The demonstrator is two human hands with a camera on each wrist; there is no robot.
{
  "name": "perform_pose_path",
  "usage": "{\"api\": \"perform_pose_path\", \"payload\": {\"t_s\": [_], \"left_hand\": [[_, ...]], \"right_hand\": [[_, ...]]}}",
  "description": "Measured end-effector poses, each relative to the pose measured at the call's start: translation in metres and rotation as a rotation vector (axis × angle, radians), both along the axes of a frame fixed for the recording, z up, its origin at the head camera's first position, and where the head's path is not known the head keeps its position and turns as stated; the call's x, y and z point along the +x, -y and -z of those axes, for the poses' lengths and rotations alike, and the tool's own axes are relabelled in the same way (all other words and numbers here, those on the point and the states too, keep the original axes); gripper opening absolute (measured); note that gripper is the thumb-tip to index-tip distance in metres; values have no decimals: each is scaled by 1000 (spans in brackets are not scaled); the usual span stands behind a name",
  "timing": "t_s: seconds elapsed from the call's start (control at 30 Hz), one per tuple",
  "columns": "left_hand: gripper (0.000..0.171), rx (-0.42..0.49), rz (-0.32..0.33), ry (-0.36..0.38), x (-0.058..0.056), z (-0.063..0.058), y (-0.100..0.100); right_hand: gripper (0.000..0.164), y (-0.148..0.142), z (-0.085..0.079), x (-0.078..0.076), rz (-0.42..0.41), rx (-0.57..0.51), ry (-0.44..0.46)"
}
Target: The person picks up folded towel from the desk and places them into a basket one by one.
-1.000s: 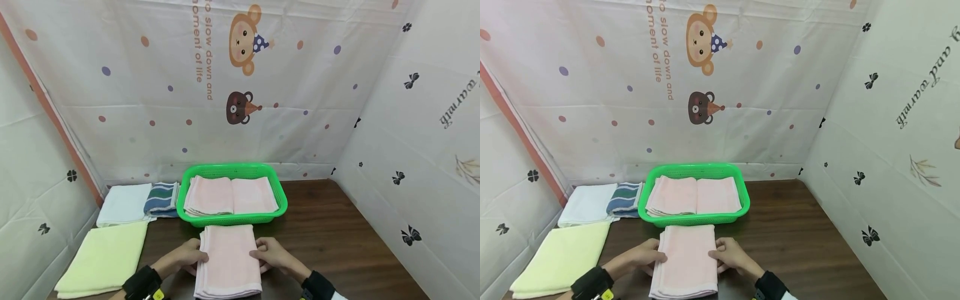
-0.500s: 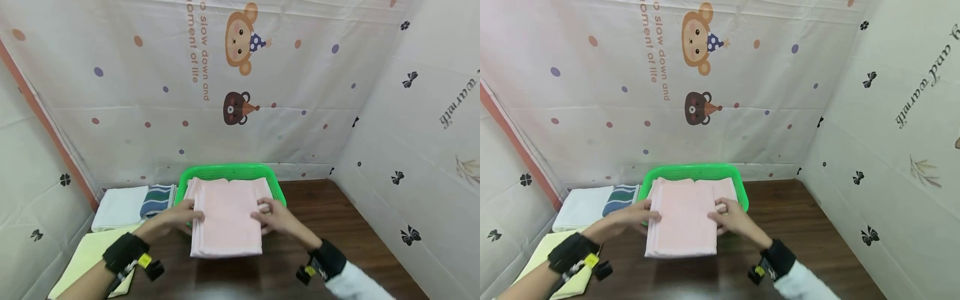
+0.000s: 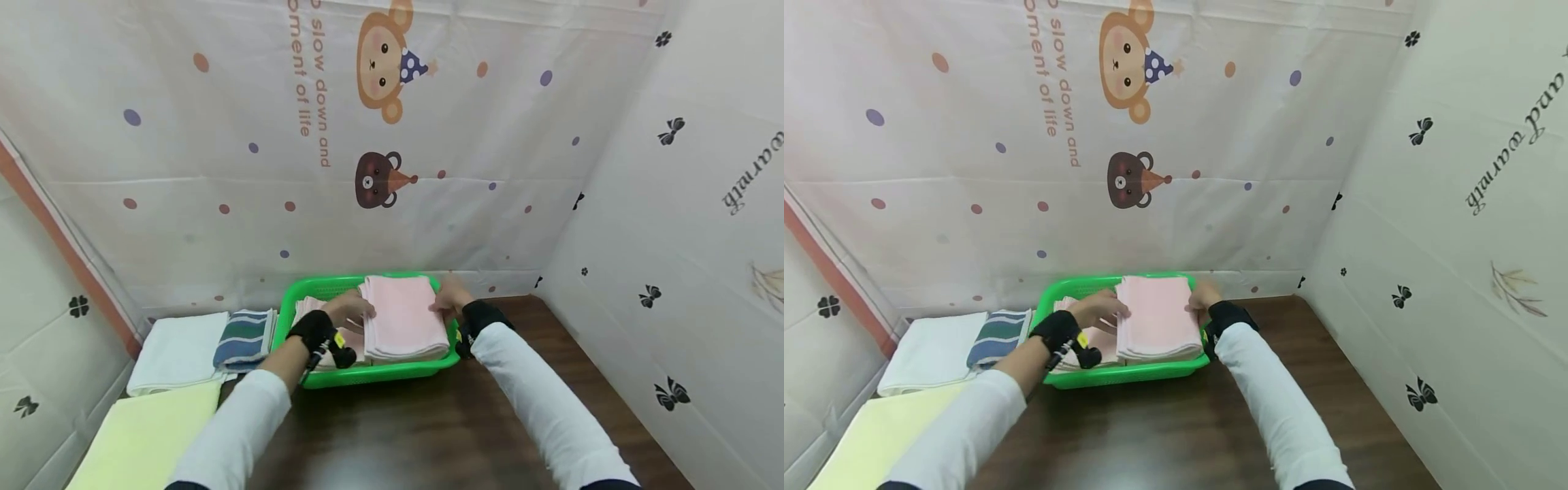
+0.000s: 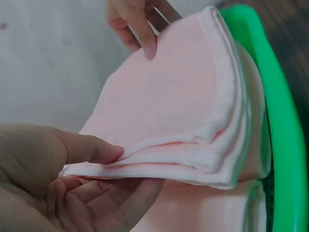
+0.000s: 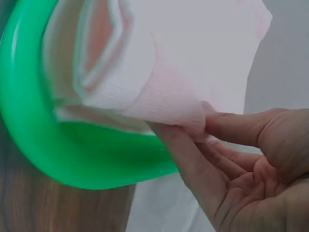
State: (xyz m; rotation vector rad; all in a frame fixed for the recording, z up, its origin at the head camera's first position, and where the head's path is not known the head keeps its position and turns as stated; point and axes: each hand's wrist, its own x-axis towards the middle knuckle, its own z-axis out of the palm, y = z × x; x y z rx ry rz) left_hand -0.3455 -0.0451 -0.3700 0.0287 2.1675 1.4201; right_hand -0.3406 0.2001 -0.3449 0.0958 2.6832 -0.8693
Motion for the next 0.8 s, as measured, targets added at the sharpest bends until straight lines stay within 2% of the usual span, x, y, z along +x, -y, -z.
{"api": "perform_pose_path", "payload": {"t_s": [0.13, 0.17, 0.23, 0.27, 0.37, 0.4, 0.47, 0.53, 0.6, 0.7, 0.77, 0.8], "left_hand": [[25, -102, -4, -23, -5, 23, -18], [28, -122, -9, -36, -5, 28, -21], [31, -159, -14, -66, -6, 34, -26], [32, -172, -18, -76, -6, 37, -28], [34, -215, -5, -97, -9, 40, -29], [34, -230, 12, -99, -11, 39, -28], [36, -238, 48, -91, -5, 38, -21], [40, -205, 77, -69, 0, 32, -13], [42, -132, 83, -55, 6, 24, -2], [42, 2, 60, -108, 17, 7, 27], [40, 83, 42, -181, 27, 1, 57], [41, 95, 32, -226, 34, 0, 76]], "right_hand": [[16, -3, 33, -15, 9, 171, -3], [17, -11, 51, -27, -20, 173, -47], [17, -13, 62, -34, -38, 232, -76], [19, -11, 63, -34, -47, 269, -84], [24, 2, 52, -26, -45, 334, -103], [23, 15, 38, -15, -24, 365, -68], [17, 27, 28, -1, -30, 374, -80], [11, 31, 25, 6, -41, 368, -94], [11, 31, 19, 13, -56, 352, -92], [17, 20, 10, 18, -61, 317, -73], [23, 7, 5, 21, -61, 301, -74], [25, -1, 4, 23, -61, 299, -85]]}}
